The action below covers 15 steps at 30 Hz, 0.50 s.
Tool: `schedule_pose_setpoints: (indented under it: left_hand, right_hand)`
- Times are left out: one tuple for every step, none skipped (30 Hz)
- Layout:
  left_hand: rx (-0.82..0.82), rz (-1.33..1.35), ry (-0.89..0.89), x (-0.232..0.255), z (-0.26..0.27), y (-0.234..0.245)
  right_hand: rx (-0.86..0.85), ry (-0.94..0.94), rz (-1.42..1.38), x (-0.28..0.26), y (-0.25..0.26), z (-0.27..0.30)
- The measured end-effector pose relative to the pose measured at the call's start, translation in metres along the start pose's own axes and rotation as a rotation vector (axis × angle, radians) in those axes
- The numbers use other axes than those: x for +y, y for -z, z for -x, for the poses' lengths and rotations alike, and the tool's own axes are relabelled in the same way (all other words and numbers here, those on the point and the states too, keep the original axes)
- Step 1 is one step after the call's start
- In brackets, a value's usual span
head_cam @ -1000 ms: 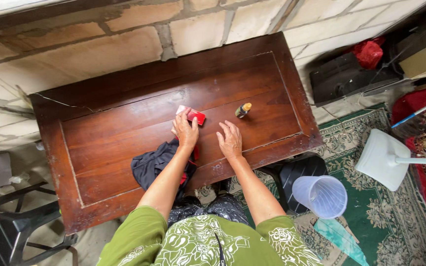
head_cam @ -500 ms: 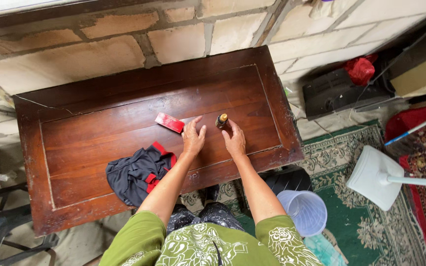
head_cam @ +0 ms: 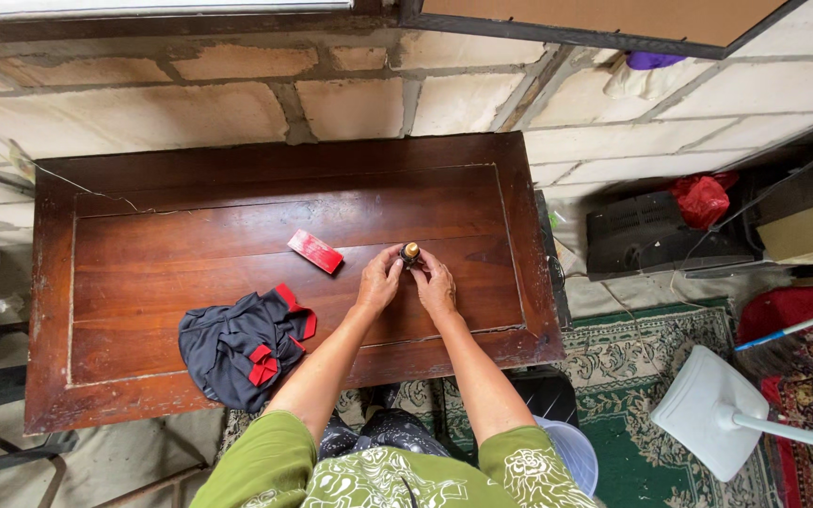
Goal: The person sands the surface of a wooden table using a red sanding block. They move the block back and forth across the wood grain, covering different sections of the tabletop. A bottle of liquid and a cloth are visible on the table but are not used during the clip.
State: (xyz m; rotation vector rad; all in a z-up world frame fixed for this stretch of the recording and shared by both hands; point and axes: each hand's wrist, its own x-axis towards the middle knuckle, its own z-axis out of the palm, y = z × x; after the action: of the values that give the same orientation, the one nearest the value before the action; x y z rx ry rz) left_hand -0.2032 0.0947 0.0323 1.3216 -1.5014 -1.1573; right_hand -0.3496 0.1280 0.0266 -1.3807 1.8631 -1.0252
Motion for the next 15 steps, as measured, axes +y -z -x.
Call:
schedule_pose_setpoints:
  left_hand:
    - [0.0, 0.043, 0.01, 0.0, 0.0, 0.0]
    - [0.0, 0.087, 0.02, 0.001, 0.0, 0.001]
    - [0.005, 0.079, 0.046, 0.002, 0.0, 0.003]
    - [0.01, 0.071, 0.073, 0.005, 0.001, 0.006]
    - [0.016, 0.062, 0.098, 0.008, 0.0, 0.01]
    - [0.025, 0.06, 0.08, 0.012, -0.002, 0.014]
    - [0.034, 0.056, 0.061, 0.015, -0.001, 0.02]
    - [0.043, 0.051, 0.042, 0.018, -0.001, 0.026]
    - [0.047, 0.06, 0.05, 0.021, -0.002, 0.034]
    - [0.05, 0.069, 0.058, 0.024, -0.004, 0.042]
    - [0.053, 0.076, 0.067, 0.026, -0.003, 0.052]
    - [0.071, 0.057, 0.053, 0.028, -0.002, 0.063]
    - [0.088, 0.039, 0.04, 0.029, -0.002, 0.074]
    - [0.105, 0.02, 0.026, 0.029, -0.001, 0.085]
    - [0.111, 0.016, 0.028, 0.029, 0.0, 0.098]
  right_hand:
    - [0.005, 0.003, -0.008, -0.002, -0.001, -0.001]
    - [0.009, 0.006, -0.016, -0.004, -0.002, -0.001]
    - [0.01, 0.01, -0.015, -0.008, -0.004, 0.0]
    - [0.011, 0.014, -0.014, -0.013, -0.005, 0.0]
    - [0.012, 0.02, -0.013, -0.019, -0.006, -0.001]
    - [0.018, 0.015, -0.027, -0.026, -0.007, -0.001]
    - [0.022, 0.011, -0.042, -0.035, -0.009, 0.0]
    - [0.026, 0.007, -0.058, -0.043, -0.012, 0.001]
    - [0.023, 0.024, -0.083, -0.052, -0.016, 0.0]
    - [0.02, 0.041, -0.108, -0.06, -0.02, -0.001]
    - [0.016, 0.057, -0.135, -0.068, -0.025, 0.0]
    - [0.012, 0.062, -0.143, -0.076, -0.031, 0.001]
    - [0.008, 0.067, -0.151, -0.083, -0.038, 0.001]
    - [0.004, 0.073, -0.159, -0.09, -0.047, 0.001]
    - [0.004, 0.094, -0.164, -0.097, -0.057, 0.003]
